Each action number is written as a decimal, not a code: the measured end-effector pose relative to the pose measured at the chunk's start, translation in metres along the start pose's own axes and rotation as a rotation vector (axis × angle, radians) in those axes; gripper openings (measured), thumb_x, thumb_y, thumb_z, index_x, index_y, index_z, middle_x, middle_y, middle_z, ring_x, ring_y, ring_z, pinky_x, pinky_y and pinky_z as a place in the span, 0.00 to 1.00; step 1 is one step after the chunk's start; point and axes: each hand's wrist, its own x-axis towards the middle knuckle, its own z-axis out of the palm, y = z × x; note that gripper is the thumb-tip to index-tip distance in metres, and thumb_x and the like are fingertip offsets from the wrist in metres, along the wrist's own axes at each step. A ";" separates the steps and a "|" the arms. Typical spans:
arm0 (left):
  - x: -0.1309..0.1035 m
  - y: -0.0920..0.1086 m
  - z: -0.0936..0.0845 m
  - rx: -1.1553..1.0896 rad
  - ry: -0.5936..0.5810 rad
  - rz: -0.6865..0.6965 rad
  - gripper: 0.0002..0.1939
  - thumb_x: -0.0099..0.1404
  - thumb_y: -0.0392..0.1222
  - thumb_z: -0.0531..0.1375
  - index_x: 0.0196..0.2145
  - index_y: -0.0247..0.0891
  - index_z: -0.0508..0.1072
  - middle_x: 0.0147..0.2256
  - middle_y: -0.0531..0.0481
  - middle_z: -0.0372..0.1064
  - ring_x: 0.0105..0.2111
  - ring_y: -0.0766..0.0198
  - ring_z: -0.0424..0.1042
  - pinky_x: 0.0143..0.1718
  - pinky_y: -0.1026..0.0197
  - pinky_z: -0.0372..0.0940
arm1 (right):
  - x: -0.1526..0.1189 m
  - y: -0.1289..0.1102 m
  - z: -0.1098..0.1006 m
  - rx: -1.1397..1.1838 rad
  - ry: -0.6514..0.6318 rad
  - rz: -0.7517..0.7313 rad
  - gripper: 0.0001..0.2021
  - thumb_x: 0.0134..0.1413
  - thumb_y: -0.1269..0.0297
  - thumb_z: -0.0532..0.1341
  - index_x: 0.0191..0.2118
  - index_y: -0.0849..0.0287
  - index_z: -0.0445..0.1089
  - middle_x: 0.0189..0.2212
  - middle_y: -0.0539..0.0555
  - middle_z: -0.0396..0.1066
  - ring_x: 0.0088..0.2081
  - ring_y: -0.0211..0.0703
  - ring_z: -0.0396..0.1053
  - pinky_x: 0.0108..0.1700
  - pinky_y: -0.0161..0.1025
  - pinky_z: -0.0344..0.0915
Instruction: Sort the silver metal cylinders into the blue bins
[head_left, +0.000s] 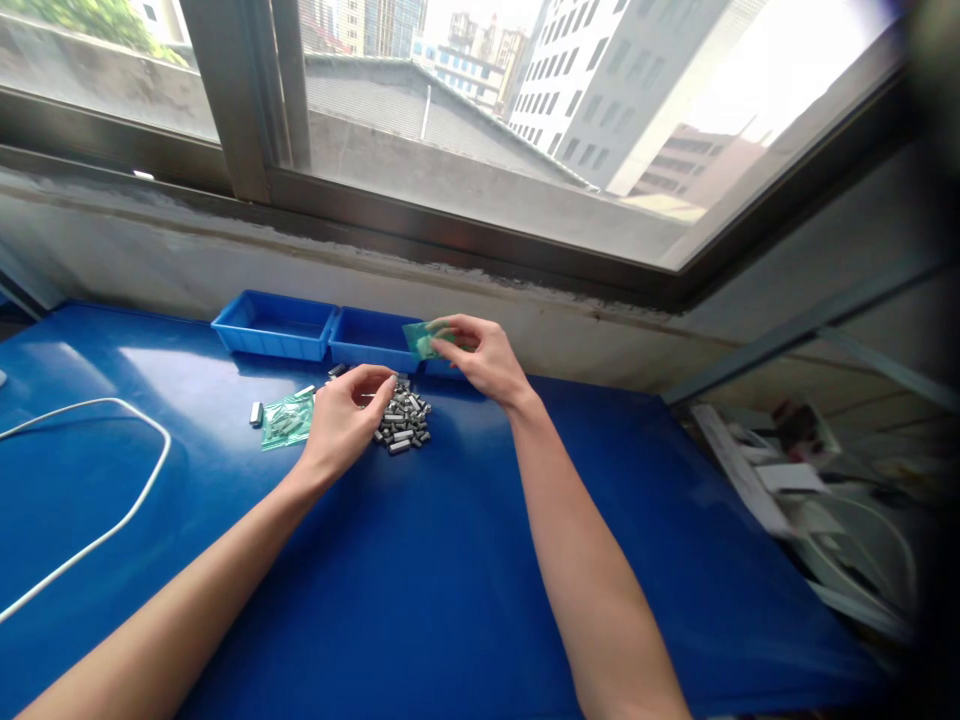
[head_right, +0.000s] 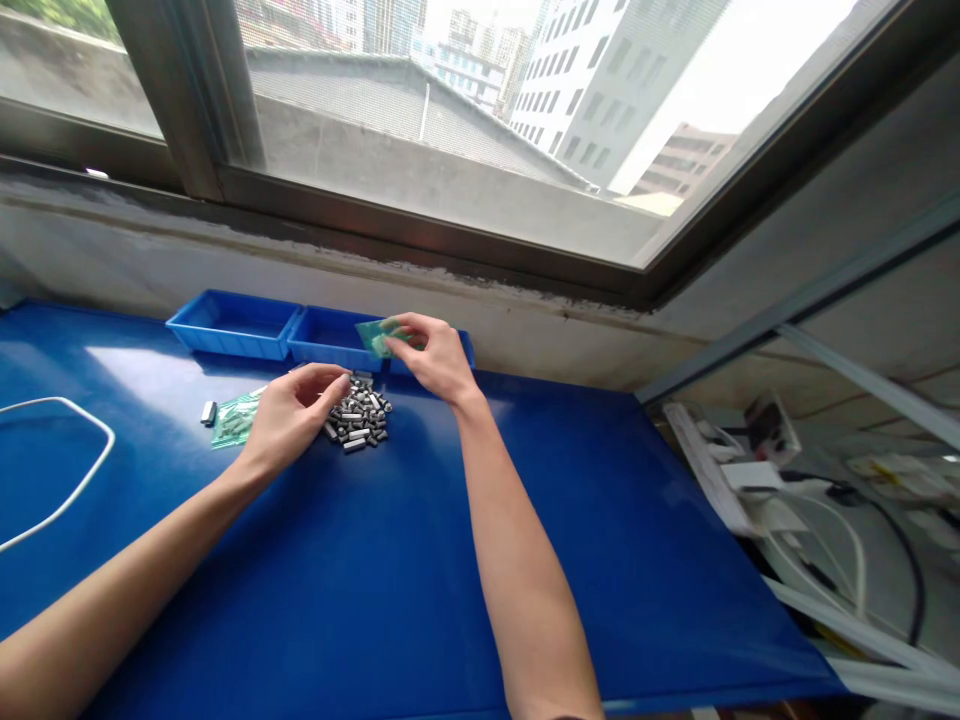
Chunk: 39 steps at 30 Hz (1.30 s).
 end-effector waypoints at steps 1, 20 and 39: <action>-0.001 0.000 0.001 0.043 -0.009 0.023 0.15 0.65 0.51 0.62 0.41 0.38 0.79 0.38 0.46 0.79 0.37 0.58 0.78 0.39 0.60 0.70 | 0.000 0.002 -0.004 -0.128 0.130 -0.017 0.13 0.57 0.62 0.63 0.46 0.59 0.76 0.39 0.55 0.78 0.36 0.44 0.73 0.42 0.41 0.70; -0.005 -0.008 0.006 0.320 -0.208 0.304 0.08 0.68 0.41 0.57 0.40 0.40 0.76 0.36 0.49 0.76 0.35 0.61 0.74 0.38 0.60 0.67 | -0.009 0.032 -0.005 -0.934 0.249 0.304 0.19 0.65 0.63 0.51 0.44 0.58 0.80 0.44 0.63 0.77 0.48 0.56 0.68 0.50 0.50 0.62; 0.011 0.013 -0.070 1.128 -0.262 -0.051 0.32 0.59 0.49 0.55 0.62 0.53 0.64 0.53 0.37 0.64 0.52 0.33 0.63 0.46 0.33 0.62 | -0.008 -0.011 0.016 -0.239 -0.412 0.015 0.12 0.58 0.59 0.62 0.44 0.58 0.78 0.30 0.51 0.77 0.31 0.38 0.71 0.34 0.33 0.62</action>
